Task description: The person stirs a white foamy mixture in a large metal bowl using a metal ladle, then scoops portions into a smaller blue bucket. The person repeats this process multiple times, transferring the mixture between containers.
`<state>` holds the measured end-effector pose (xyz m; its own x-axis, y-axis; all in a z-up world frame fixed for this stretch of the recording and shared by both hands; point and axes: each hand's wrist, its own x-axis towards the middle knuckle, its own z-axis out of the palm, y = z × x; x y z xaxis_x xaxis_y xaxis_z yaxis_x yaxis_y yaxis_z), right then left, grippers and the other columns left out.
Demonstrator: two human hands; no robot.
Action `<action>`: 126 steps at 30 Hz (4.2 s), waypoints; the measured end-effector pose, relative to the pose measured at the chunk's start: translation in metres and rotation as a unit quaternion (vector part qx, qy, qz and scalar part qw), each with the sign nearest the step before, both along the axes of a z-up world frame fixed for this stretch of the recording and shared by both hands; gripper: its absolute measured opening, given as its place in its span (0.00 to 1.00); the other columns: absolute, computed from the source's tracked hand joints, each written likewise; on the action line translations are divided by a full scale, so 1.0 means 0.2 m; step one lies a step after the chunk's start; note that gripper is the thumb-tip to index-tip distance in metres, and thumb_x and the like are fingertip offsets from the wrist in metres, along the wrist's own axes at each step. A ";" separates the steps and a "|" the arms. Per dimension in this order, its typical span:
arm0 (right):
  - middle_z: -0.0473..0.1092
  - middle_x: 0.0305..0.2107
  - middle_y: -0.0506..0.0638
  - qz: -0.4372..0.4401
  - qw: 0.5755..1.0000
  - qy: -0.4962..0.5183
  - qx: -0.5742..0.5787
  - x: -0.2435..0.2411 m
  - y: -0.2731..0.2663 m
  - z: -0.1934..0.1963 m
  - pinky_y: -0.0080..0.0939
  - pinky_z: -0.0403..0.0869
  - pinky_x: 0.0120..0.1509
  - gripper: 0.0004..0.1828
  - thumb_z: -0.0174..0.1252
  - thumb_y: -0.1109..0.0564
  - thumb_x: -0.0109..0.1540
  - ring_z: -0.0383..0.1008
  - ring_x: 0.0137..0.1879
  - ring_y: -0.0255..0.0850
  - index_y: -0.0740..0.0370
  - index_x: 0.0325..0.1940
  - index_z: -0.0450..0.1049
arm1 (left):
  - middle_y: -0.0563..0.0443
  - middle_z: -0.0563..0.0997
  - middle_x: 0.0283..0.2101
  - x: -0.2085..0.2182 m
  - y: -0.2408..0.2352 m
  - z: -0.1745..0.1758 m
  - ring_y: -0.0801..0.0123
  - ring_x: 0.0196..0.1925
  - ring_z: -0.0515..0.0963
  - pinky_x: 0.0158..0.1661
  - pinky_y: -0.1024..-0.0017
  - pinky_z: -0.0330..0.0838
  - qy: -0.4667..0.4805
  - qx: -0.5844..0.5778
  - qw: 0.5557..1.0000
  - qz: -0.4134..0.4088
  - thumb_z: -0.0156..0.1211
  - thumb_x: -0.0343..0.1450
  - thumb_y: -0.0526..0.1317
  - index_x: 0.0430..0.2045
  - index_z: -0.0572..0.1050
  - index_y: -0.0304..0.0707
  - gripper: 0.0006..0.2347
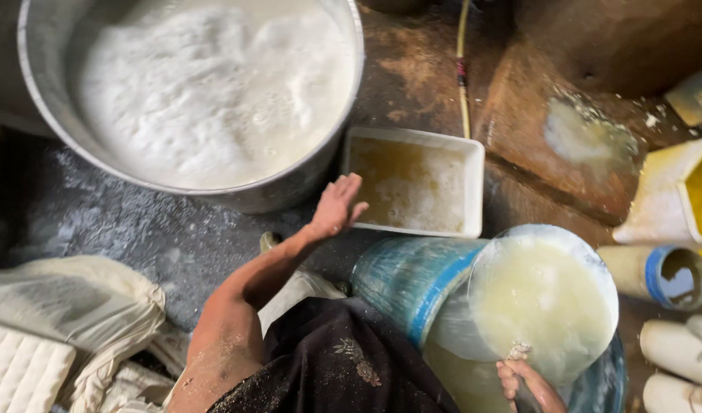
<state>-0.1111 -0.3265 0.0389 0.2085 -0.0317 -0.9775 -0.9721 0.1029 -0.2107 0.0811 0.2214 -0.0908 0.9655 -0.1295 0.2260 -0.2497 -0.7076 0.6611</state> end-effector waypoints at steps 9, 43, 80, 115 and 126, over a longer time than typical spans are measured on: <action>0.62 0.20 0.42 0.167 0.985 0.015 0.046 0.59 0.75 -0.09 0.40 0.62 0.19 0.16 0.55 0.46 0.63 0.62 0.20 0.35 0.59 0.46 0.71 | 0.33 0.65 0.70 -0.13 1.08 -0.20 0.38 0.71 0.62 0.66 0.42 0.55 0.043 0.095 0.968 0.227 0.56 0.75 0.51 0.66 0.64 0.31 0.28; 0.67 0.26 0.54 -0.246 0.775 -0.545 -0.204 0.41 0.69 -0.25 0.44 0.73 0.26 0.05 0.52 0.64 0.68 0.68 0.23 0.41 0.70 0.40 0.67 | 0.33 0.63 0.72 0.02 -0.43 0.33 0.37 0.75 0.59 0.71 0.44 0.53 -0.043 -0.043 0.948 -0.313 0.60 0.73 0.46 0.66 0.65 0.35 0.26; 0.59 0.19 0.38 -0.005 0.999 0.044 0.030 -0.01 0.02 -0.01 0.36 0.58 0.23 0.14 0.52 0.45 0.64 0.60 0.23 0.33 0.56 0.45 0.68 | 0.33 0.65 0.70 -0.02 -0.07 0.08 0.40 0.72 0.63 0.68 0.48 0.58 -0.070 -0.042 0.994 -0.074 0.61 0.73 0.45 0.66 0.64 0.33 0.27; 0.69 0.22 0.58 0.276 0.853 -0.439 -0.051 2.32 2.34 -0.44 0.46 0.71 0.24 0.08 0.54 0.62 0.65 0.69 0.22 0.46 0.72 0.39 0.67 | 0.34 0.84 0.40 0.20 1.39 -0.36 0.51 0.42 0.80 0.44 0.57 0.73 0.119 -0.403 0.767 0.486 0.51 0.74 0.45 0.40 0.80 0.28 0.16; 0.67 0.22 0.50 0.163 0.919 -0.356 0.029 3.47 3.41 -0.55 0.46 0.75 0.27 0.21 0.58 0.61 0.63 0.70 0.24 0.42 0.67 0.59 0.65 | 0.37 0.79 0.52 -0.03 1.18 0.08 0.46 0.55 0.77 0.57 0.54 0.68 0.178 -0.016 0.853 0.491 0.63 0.72 0.47 0.51 0.76 0.33 0.18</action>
